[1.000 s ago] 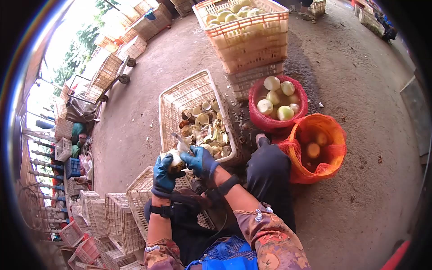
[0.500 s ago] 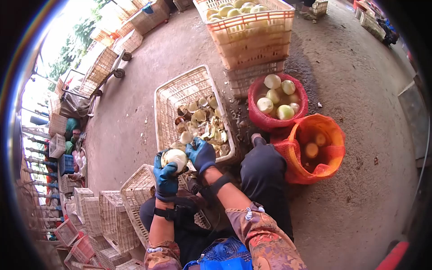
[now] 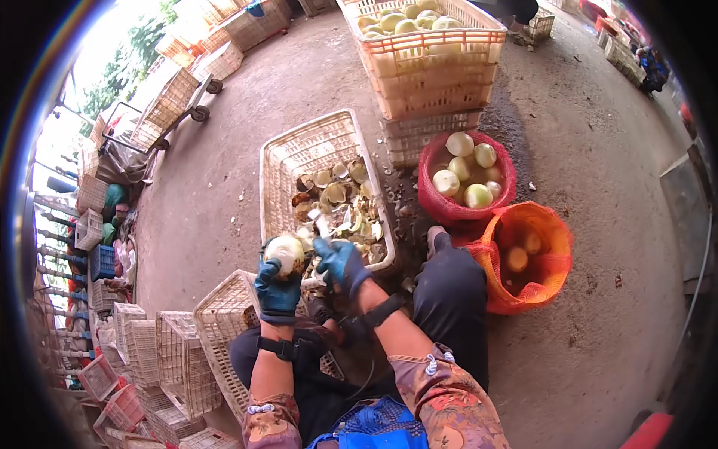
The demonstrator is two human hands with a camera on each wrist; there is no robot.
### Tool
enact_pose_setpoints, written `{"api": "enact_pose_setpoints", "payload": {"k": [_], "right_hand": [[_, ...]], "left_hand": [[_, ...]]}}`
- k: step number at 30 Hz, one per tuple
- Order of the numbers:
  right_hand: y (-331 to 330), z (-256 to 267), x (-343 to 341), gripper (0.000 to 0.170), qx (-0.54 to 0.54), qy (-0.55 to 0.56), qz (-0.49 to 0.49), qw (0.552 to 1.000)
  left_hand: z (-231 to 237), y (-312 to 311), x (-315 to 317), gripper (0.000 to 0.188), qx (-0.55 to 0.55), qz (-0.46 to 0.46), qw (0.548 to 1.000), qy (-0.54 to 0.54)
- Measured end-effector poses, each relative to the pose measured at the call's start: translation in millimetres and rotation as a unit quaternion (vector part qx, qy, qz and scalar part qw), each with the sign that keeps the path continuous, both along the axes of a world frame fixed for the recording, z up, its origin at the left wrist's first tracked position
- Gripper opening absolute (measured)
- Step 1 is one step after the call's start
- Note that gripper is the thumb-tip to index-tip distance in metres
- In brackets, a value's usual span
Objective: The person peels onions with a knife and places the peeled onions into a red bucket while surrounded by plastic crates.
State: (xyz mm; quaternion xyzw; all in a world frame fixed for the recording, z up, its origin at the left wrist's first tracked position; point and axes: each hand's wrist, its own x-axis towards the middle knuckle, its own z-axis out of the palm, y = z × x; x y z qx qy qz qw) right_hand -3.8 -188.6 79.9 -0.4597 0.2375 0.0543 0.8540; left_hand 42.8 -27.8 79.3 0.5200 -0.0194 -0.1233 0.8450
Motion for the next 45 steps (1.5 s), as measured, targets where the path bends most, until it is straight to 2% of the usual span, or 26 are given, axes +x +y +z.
{"api": "enact_pose_setpoints", "payload": {"k": [1,2,4,5,7,10,13,14,16,17,18,20,22,24,28,31,32,35,36,39,40,41,42,43,44,45], "right_hand": [[-0.1,7.5,-1.3,0.028,0.044,0.002,0.061,0.997],[5.9,-2.3,2.8,0.027,0.119,-0.032,0.016,0.992],[19.6,-22.6,11.4,0.026,0.267,-0.101,-0.069,0.956],[17.9,-26.4,9.4,0.025,0.245,-0.113,-0.066,0.961],[8.7,-15.6,2.4,0.024,0.202,-0.136,-0.062,0.968],[11.3,-16.4,4.3,0.016,0.096,-0.155,-0.123,0.975],[10.5,-12.3,4.3,0.016,0.035,-0.189,-0.124,0.974],[10.6,-9.9,2.3,0.016,0.002,-0.200,-0.109,0.974],[10.2,-6.0,0.5,0.016,-0.101,-0.231,-0.072,0.965],[11.4,-5.1,0.3,0.016,-0.094,-0.217,-0.079,0.968],[12.7,-2.8,0.2,0.016,-0.087,-0.203,-0.087,0.971],[14.7,-2.0,3.6,0.016,-0.018,-0.183,-0.120,0.976],[9.9,0.3,4.3,0.016,-0.003,-0.147,-0.112,0.983],[9.9,3.5,3.7,0.016,0.016,-0.127,-0.118,0.985],[14.3,5.3,4.9,0.014,-0.128,-0.203,-0.149,0.959],[4.7,20.4,-2.1,0.013,-0.221,-0.232,-0.072,0.945],[12.3,8.5,0.5,0.011,-0.152,-0.238,-0.090,0.955],[17.2,-6.5,4.7,0.009,0.055,-0.147,-0.116,0.981],[17.2,-6.5,7.7,0.008,0.094,-0.092,-0.143,0.981],[11.7,-14.9,15.5,0.006,0.067,-0.093,-0.179,0.977],[8.5,-21.5,16.3,0.022,0.039,-0.075,-0.146,0.986],[9.7,-33.6,16.4,0.028,-0.144,-0.089,-0.152,0.974],[11.4,-32.8,15.3,0.035,-0.324,-0.100,-0.153,0.928],[10.7,-31.6,15.1,0.043,-0.492,-0.109,-0.148,0.851],[5.2,-31.2,8.8,0.057,-0.444,-0.006,-0.046,0.895],[4.0,-23.1,1.4,0.047,-0.471,0.012,-0.044,0.881]], "left_hand": [[6.3,-3.4,-1.7,0.059,-0.036,-0.043,0.998,0.006],[13.1,-7.1,-3.5,0.060,-0.070,-0.086,0.994,0.015],[21.1,-12.1,-7.3,0.062,-0.006,-0.094,0.996,-0.006],[24.0,-13.2,-8.7,0.063,0.027,-0.097,0.995,-0.015],[30.8,-15.4,-9.4,0.065,-0.002,-0.131,0.991,0.009],[46.8,-10.8,-11.1,0.066,0.017,-0.195,0.978,0.068],[38.1,-12.1,-15.3,0.064,-0.068,-0.131,0.978,0.147],[26.6,-11.9,-13.1,0.053,-0.066,-0.084,0.978,0.179],[-11.5,4.2,-0.2,0.048,-0.087,-0.095,0.963,0.238],[-21.9,9.4,2.7,0.047,-0.098,-0.100,0.953,0.268],[-10.4,2.3,-3.7,0.041,-0.076,-0.075,0.963,0.249],[-0.1,-3.3,-8.6,0.042,-0.030,-0.095,0.979,0.176],[12.1,-10.1,-10.8,0.043,0.011,-0.102,0.988,0.118],[13.7,-12.2,-9.4,0.041,0.001,-0.093,0.991,0.099],[4.8,-4.0,-10.0,0.051,-0.021,-0.103,0.981,0.165],[5.4,-2.1,-14.6,0.056,-0.114,-0.129,0.956,0.238],[7.1,-4.5,-15.6,0.053,-0.100,-0.091,0.961,0.243],[17.4,-11.8,-18.8,0.048,-0.023,-0.106,0.990,0.085],[19.1,-18.2,-19.7,0.046,-0.037,-0.078,0.992,0.088],[16.5,-14.8,-21.5,0.045,-0.063,-0.065,0.985,0.146],[9.5,-11.0,-18.6,0.043,-0.063,-0.052,0.981,0.175],[2.9,-7.6,-17.6,0.042,-0.071,-0.045,0.981,0.175],[2.6,-7.0,-16.7,0.042,-0.080,-0.036,0.981,0.174],[2.5,-6.5,-15.0,0.042,-0.090,-0.027,0.981,0.172],[0.8,-5.2,-11.7,0.041,-0.086,-0.012,0.981,0.172],[-2.0,-3.3,-7.2,0.041,-0.084,0.003,0.982,0.172]]}}
